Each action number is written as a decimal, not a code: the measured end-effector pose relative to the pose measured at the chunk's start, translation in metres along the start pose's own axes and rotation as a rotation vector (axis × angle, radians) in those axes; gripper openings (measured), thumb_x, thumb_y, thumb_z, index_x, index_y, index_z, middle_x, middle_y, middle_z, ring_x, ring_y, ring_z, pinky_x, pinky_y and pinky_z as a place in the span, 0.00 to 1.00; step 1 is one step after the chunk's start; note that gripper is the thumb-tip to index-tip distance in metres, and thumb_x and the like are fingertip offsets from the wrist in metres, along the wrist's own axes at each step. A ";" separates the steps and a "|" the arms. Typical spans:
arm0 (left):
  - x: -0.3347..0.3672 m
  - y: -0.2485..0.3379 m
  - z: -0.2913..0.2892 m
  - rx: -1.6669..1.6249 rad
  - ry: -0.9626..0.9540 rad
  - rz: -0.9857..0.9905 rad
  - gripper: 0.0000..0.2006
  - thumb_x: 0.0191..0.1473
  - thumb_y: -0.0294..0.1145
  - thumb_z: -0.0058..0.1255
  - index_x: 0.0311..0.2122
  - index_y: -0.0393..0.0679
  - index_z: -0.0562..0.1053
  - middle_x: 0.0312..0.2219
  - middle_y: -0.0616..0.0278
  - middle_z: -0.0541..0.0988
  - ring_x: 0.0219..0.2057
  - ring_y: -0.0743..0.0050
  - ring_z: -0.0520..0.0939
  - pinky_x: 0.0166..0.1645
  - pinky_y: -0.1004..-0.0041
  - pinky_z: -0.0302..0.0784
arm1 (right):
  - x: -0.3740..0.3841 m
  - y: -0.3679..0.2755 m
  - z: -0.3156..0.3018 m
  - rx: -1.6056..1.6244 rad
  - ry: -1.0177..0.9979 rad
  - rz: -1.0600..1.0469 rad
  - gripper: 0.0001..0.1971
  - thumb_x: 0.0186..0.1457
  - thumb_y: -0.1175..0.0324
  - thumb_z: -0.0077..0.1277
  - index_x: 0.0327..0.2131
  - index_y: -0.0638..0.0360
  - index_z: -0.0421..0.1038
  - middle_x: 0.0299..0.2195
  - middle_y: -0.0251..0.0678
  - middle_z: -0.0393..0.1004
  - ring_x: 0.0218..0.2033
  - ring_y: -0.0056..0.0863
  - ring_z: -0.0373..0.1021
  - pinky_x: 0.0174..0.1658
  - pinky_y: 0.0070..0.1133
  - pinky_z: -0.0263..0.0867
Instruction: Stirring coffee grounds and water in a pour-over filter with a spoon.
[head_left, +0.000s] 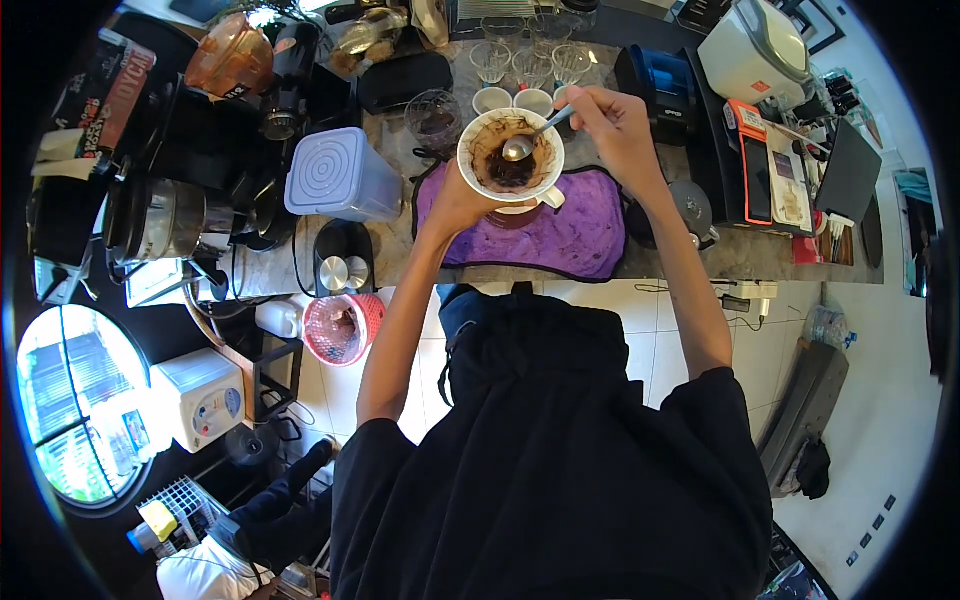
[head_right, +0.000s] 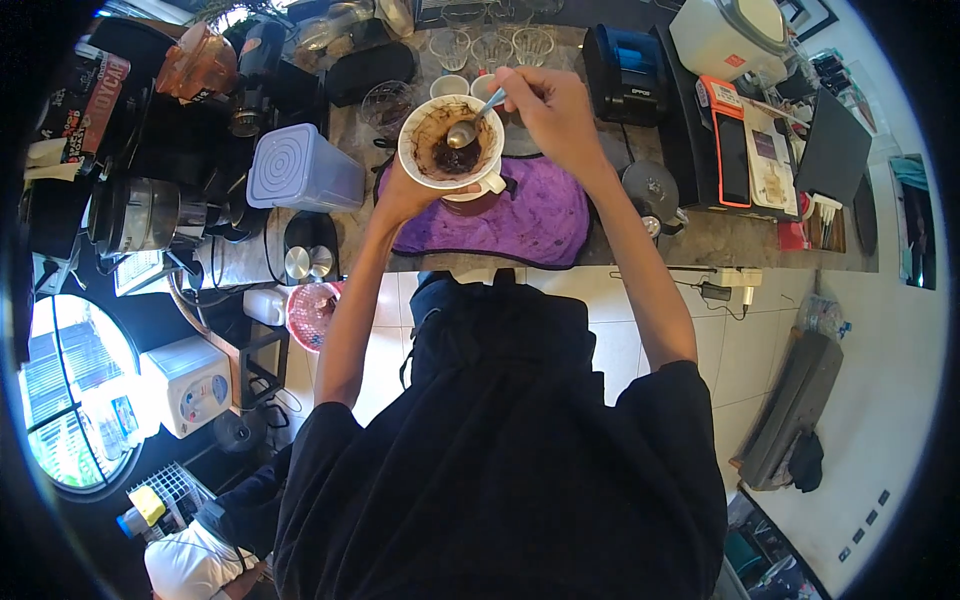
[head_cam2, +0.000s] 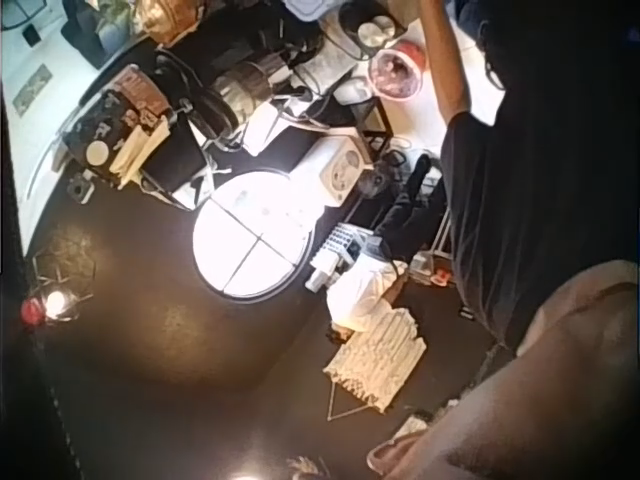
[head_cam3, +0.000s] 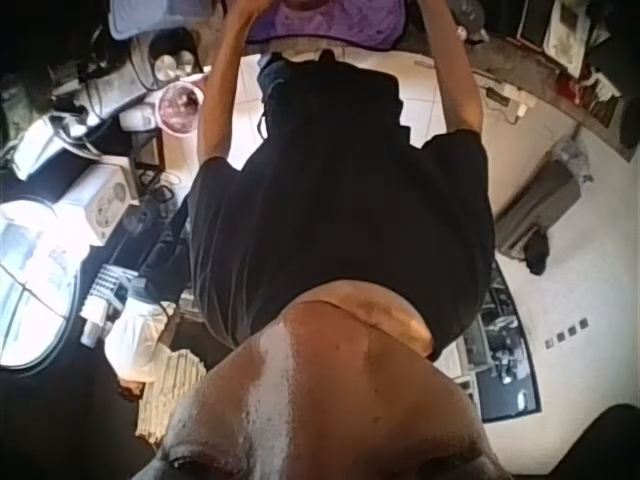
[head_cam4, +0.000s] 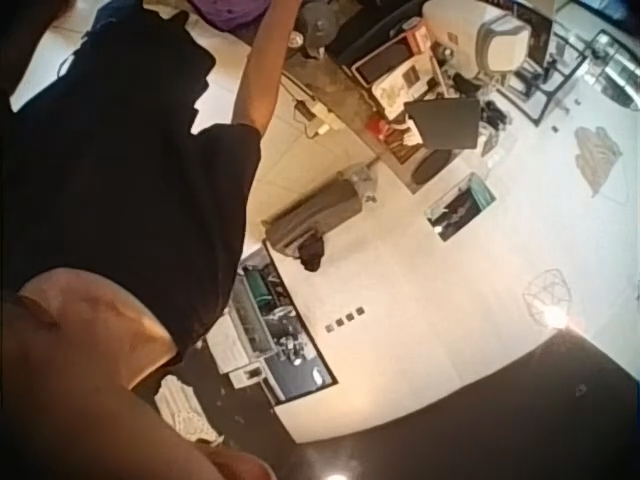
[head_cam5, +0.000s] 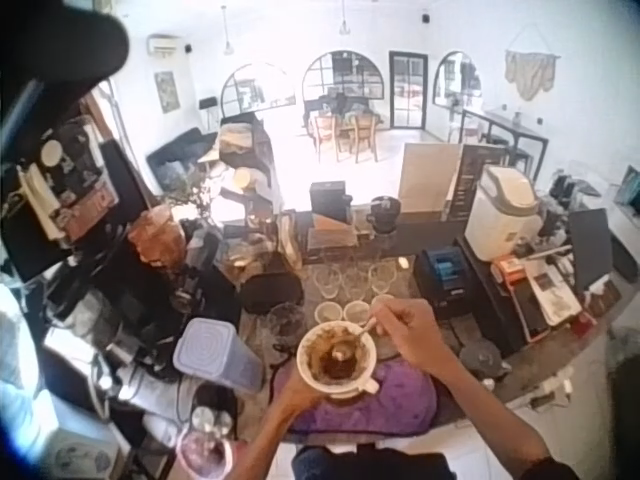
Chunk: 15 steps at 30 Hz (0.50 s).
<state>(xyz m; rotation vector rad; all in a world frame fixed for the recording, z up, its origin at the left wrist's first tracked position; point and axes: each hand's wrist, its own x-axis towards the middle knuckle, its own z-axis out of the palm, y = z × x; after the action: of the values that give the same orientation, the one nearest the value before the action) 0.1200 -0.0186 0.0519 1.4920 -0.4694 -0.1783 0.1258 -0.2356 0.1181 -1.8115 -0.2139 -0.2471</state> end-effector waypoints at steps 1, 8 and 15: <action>0.001 0.000 0.001 -0.001 -0.006 0.001 0.44 0.29 0.29 0.78 0.55 0.38 0.67 0.49 0.59 0.76 0.50 0.72 0.77 0.57 0.69 0.73 | -0.001 0.003 0.000 -0.002 0.006 0.000 0.15 0.62 0.61 0.50 0.33 0.63 0.80 0.18 0.26 0.69 0.21 0.11 0.61 0.24 0.16 0.54; 0.000 0.001 -0.001 0.014 -0.010 -0.010 0.44 0.29 0.28 0.77 0.55 0.38 0.66 0.49 0.60 0.77 0.48 0.73 0.78 0.56 0.69 0.73 | -0.019 0.008 0.018 -0.197 -0.016 -0.034 0.13 0.63 0.64 0.51 0.32 0.64 0.79 0.18 0.23 0.66 0.21 0.09 0.58 0.24 0.15 0.51; -0.001 0.005 0.001 0.005 -0.012 -0.050 0.43 0.30 0.28 0.77 0.55 0.38 0.67 0.48 0.60 0.77 0.48 0.74 0.78 0.56 0.70 0.74 | -0.014 0.014 0.008 0.070 0.019 0.122 0.15 0.61 0.62 0.50 0.31 0.63 0.80 0.17 0.25 0.69 0.20 0.10 0.60 0.23 0.17 0.53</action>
<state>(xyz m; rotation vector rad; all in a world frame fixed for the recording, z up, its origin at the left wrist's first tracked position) 0.1177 -0.0185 0.0571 1.5091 -0.4424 -0.2254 0.1164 -0.2315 0.0989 -1.7452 -0.0971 -0.1683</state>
